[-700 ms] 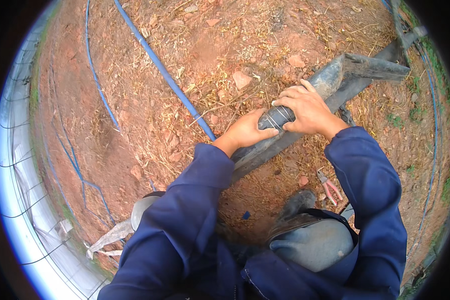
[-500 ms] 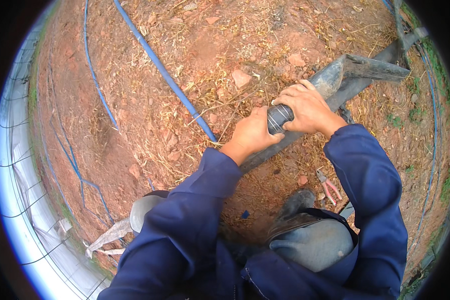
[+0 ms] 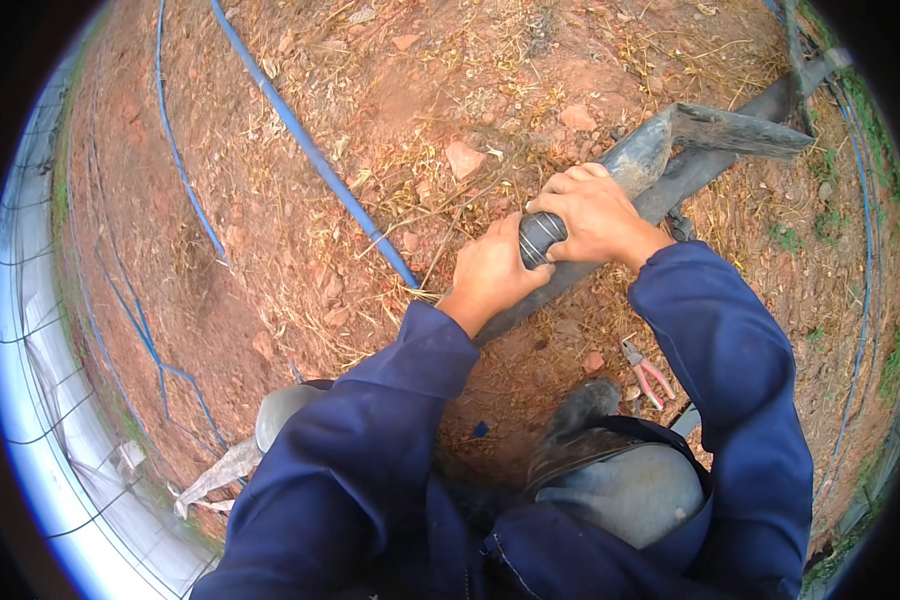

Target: The person kneels on the ground and uses a tool to tighten a metal clamp around a black pipe. A dog and a puppy are visible nearby. The person continues to adjust the clamp to secure the pipe.

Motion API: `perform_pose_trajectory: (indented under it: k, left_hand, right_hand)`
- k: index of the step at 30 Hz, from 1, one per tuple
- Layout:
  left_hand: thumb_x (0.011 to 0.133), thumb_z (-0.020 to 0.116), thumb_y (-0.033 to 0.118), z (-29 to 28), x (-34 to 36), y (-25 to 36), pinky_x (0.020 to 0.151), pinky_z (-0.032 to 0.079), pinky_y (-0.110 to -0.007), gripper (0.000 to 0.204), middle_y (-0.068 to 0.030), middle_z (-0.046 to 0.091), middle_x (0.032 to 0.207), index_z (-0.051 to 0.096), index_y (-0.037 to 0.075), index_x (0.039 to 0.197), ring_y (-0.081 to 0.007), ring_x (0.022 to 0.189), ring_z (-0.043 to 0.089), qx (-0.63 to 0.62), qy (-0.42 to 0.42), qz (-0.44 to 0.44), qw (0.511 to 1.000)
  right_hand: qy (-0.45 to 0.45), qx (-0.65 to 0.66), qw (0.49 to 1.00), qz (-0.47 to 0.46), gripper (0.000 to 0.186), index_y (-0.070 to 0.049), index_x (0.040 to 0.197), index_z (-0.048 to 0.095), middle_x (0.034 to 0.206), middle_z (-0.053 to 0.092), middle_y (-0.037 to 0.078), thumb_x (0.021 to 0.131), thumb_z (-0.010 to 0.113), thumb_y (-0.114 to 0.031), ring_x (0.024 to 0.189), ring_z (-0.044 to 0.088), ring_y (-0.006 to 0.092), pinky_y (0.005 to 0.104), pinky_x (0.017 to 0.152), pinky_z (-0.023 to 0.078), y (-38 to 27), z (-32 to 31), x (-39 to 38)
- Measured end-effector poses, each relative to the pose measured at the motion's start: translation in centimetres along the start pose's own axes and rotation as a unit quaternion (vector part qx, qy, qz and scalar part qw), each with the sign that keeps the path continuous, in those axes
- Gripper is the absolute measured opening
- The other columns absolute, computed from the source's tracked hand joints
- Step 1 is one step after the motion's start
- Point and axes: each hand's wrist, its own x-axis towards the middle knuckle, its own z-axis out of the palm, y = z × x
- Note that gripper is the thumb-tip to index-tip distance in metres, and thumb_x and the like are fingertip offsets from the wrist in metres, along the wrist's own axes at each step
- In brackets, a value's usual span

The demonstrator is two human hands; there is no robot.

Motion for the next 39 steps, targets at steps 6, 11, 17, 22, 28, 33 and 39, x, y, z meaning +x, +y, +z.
perform_pose_trajectory:
  k: [6, 11, 17, 22, 28, 33, 39]
  left_hand:
    - [0.080, 0.080, 0.053, 0.1, -0.3, -1.1, 0.103, 0.053, -0.047, 0.095, -0.0244, 0.069, 0.126, 0.048, -0.004, 0.149, -0.0385, 0.118, 0.069, -0.024, 0.015, 0.013, 1.000]
    - [0.080, 0.082, 0.052, -0.8, -0.3, -0.6, 0.099, 0.055, -0.048, 0.088, -0.0258, 0.070, 0.125, 0.054, -0.003, 0.144, -0.0401, 0.115, 0.070, -0.074, -0.039, -0.030, 0.996]
    - [0.081, 0.083, 0.049, -0.5, -0.5, 0.8, 0.094, 0.056, -0.048, 0.083, -0.0252, 0.070, 0.124, 0.056, -0.001, 0.141, -0.0413, 0.111, 0.071, -0.042, -0.004, -0.047, 0.998]
    - [0.081, 0.083, 0.051, 0.2, -0.4, 1.1, 0.096, 0.055, -0.048, 0.086, -0.0244, 0.070, 0.123, 0.054, 0.000, 0.144, -0.0408, 0.113, 0.070, -0.043, -0.009, -0.062, 0.997]
    - [0.078, 0.087, 0.049, 0.0, -0.4, 0.1, 0.100, 0.054, -0.047, 0.092, -0.0237, 0.066, 0.128, 0.050, 0.000, 0.147, -0.0382, 0.120, 0.067, -0.025, 0.010, 0.003, 1.000]
    - [0.076, 0.090, 0.043, 1.1, -1.2, -0.1, 0.102, 0.055, -0.046, 0.099, -0.0249, 0.061, 0.137, 0.043, -0.002, 0.151, -0.0376, 0.127, 0.062, 0.061, 0.072, 0.053, 0.994]
    - [0.079, 0.088, 0.046, 0.8, -1.0, 0.1, 0.096, 0.057, -0.047, 0.101, -0.0248, 0.065, 0.128, 0.038, 0.000, 0.154, -0.0394, 0.115, 0.068, 0.108, 0.070, 0.076, 0.989]
  right_hand:
    - [-0.039, 0.004, 0.999, -0.026, 0.056, -0.022, 0.126, 0.075, 0.123, 0.071, 0.005, 0.072, 0.082, -0.038, 0.123, 0.060, 0.0268, 0.0438, 0.110, 0.037, 0.7, 0.1, 0.8]
    - [-0.111, -0.009, 0.994, 0.006, 0.055, -0.022, 0.128, 0.074, 0.125, 0.071, 0.004, 0.076, 0.079, -0.038, 0.125, 0.060, 0.0268, 0.0447, 0.112, 0.036, 0.5, -0.4, 1.4]
    - [-0.092, -0.005, 0.996, 0.016, 0.054, -0.019, 0.125, 0.073, 0.125, 0.070, 0.004, 0.074, 0.083, -0.034, 0.127, 0.059, 0.0269, 0.0452, 0.114, 0.036, 0.3, -0.3, 0.8]
    - [-0.047, 0.000, 0.999, 0.009, 0.050, -0.019, 0.119, 0.075, 0.118, 0.071, 0.004, 0.072, 0.084, -0.032, 0.124, 0.060, 0.0265, 0.0439, 0.110, 0.039, 0.4, 0.5, 0.3]
    - [-0.010, 0.015, 1.000, 0.010, 0.053, -0.016, 0.120, 0.075, 0.120, 0.071, 0.005, 0.071, 0.087, -0.035, 0.125, 0.059, 0.0277, 0.0462, 0.113, 0.037, 0.3, 0.4, -0.2]
    - [0.060, -0.007, 0.998, 0.021, 0.066, -0.014, 0.126, 0.074, 0.127, 0.069, 0.008, 0.069, 0.090, -0.044, 0.135, 0.053, 0.0296, 0.0545, 0.126, 0.025, 0.7, 0.5, -1.1]
    - [0.014, -0.081, 0.995, -0.058, 0.079, -0.016, 0.139, 0.066, 0.138, 0.064, 0.007, 0.069, 0.090, -0.044, 0.137, 0.053, 0.0298, 0.0534, 0.125, 0.026, 2.1, -0.3, -1.5]
